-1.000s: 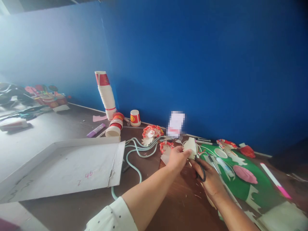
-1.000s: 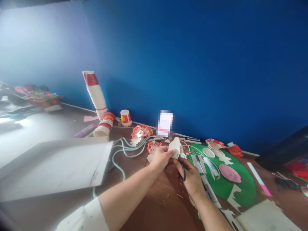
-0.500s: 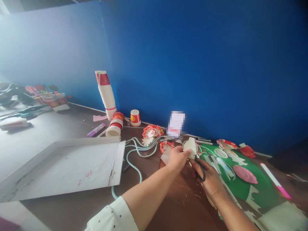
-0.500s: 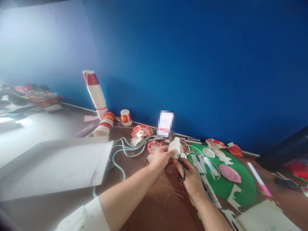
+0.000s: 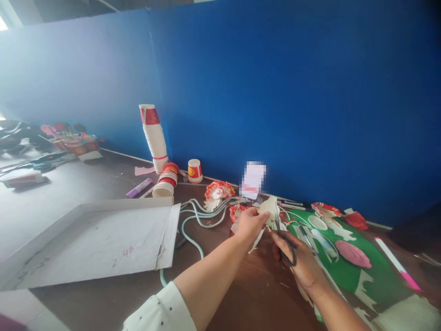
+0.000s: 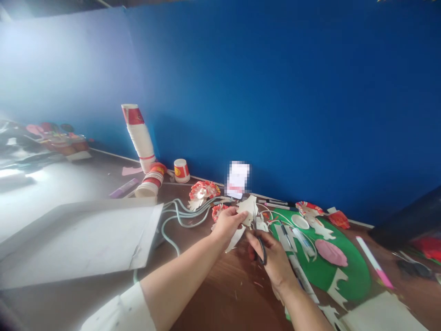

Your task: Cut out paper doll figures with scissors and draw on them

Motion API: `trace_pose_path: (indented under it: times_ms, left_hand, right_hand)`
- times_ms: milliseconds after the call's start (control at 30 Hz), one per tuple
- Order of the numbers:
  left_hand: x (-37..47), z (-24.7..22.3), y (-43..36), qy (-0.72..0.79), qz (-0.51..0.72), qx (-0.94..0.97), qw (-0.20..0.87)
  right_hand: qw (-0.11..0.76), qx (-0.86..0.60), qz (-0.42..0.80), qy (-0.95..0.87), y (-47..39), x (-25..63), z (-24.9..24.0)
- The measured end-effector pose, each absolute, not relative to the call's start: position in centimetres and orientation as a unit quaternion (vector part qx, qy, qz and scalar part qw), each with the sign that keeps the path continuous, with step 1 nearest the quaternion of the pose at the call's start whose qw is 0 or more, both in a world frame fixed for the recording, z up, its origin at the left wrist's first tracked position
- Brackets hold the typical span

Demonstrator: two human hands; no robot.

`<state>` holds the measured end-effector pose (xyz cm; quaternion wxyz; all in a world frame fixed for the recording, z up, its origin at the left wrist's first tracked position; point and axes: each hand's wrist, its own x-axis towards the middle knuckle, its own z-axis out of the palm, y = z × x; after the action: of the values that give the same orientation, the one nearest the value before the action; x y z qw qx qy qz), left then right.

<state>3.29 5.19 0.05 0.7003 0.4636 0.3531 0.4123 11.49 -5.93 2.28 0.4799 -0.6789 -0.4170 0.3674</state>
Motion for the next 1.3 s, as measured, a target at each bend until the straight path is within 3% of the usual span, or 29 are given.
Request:
trace_pose_path:
  times_ms: [400, 667, 833, 967, 1300]
  left_hand:
    - [3.1, -0.1, 5.3, 0.354, 0.435, 0.465, 0.685]
    - [3.1, 0.7, 5.5, 0.306, 0.465, 0.34, 0.758]
    - [3.0, 1.0, 5.2, 0.288, 0.451, 0.317, 0.783]
    - [3.2, 0.9, 4.5, 0.27, 0.39, 0.339, 0.813]
    - [3.4, 0.2, 4.2, 0.263, 0.319, 0.397, 0.819]
  right_hand:
    - [0.452, -0.671, 0.401, -0.43, -6.0, 12.0, 2.1]
    - [0.471, -0.663, 0.374, -0.446, -6.2, 11.7, 2.2]
    - [0.576, -0.666, 0.291, -0.373, -5.4, 13.4, 0.2]
    - [0.674, -0.606, 0.294, -0.304, -4.8, 14.3, -0.8]
    - [0.709, -0.547, 0.312, -0.316, -4.5, 14.5, -1.1]
